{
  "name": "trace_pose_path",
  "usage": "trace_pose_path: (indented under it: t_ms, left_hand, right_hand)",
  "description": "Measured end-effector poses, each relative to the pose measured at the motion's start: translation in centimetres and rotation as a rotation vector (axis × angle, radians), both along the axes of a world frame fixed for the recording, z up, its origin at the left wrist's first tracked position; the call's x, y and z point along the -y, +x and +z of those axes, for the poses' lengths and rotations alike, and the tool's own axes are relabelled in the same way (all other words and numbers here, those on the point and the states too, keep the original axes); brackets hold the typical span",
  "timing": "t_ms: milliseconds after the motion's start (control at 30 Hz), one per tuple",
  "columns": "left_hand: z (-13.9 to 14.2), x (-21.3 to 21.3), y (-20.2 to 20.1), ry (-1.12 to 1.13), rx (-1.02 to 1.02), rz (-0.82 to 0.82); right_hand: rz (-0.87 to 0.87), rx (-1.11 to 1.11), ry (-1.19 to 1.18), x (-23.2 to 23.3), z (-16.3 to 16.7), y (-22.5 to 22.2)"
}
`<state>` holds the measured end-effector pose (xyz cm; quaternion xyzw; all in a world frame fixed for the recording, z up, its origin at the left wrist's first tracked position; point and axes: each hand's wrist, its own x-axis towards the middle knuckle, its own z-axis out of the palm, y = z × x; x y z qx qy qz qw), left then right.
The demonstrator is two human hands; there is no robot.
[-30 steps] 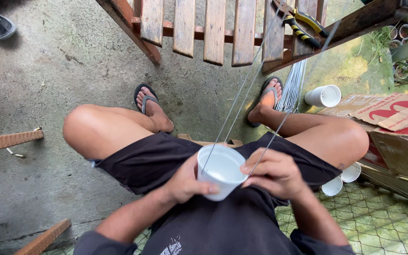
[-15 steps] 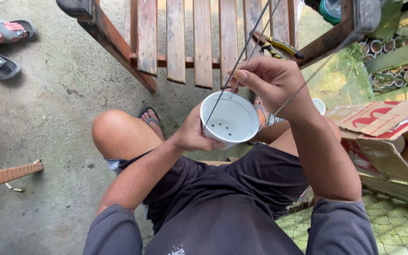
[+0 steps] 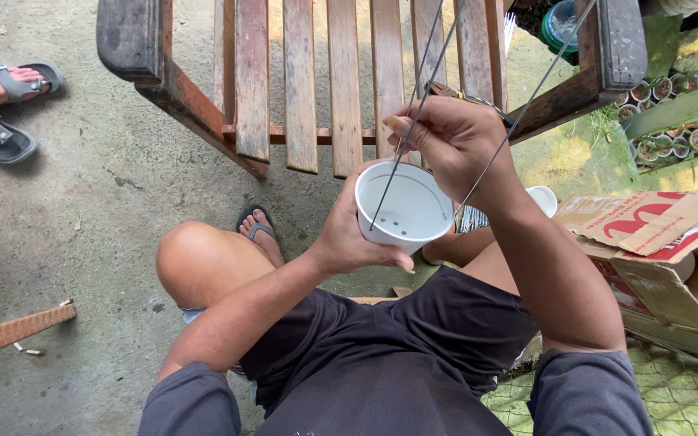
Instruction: The person bends metal wires into hooks using pliers and threads them through holes in a white plastic pot. They then secure the wires by bending the ends to create a hanging planter.
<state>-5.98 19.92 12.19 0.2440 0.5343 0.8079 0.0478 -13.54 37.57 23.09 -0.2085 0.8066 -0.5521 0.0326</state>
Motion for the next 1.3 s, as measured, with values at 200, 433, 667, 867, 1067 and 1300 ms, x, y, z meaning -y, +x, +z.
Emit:
trace_pose_path:
  t_ms: [200,433,667,867,1067,1300]
  left_hand:
    - [0.4,0.6,-1.1,-0.044,0.18,-0.054]
    - [-1.7,0.8,-2.6,-0.002,0.183,-0.075]
    - [-2.4,0.8,-3.6,0.038,0.222,-0.041]
    - [-3.4,1.7,-5.5,0.015,0.217,-0.034]
    - [-4.7,3.1,-5.6,-0.015,0.223,-0.032]
    - [-5.2,3.1,-5.8,0.056,0.251,-0.039]
  right_hand:
    - [-0.036,-0.061,0.056,0.2,0.7,-1.1]
    - [0.015,-0.117,0.113,0.5,0.1,-3.0]
    - [0.031,-0.088,0.071,1.3,-0.6,-5.2]
    - [0.128,-0.053,0.07,0.4,-1.5,-7.4]
    - [-0.125,-0.107,0.211,-5.2,-5.4,-10.7]
    - [-0.288,-0.43,0.976,-7.7,-10.0,-12.4]
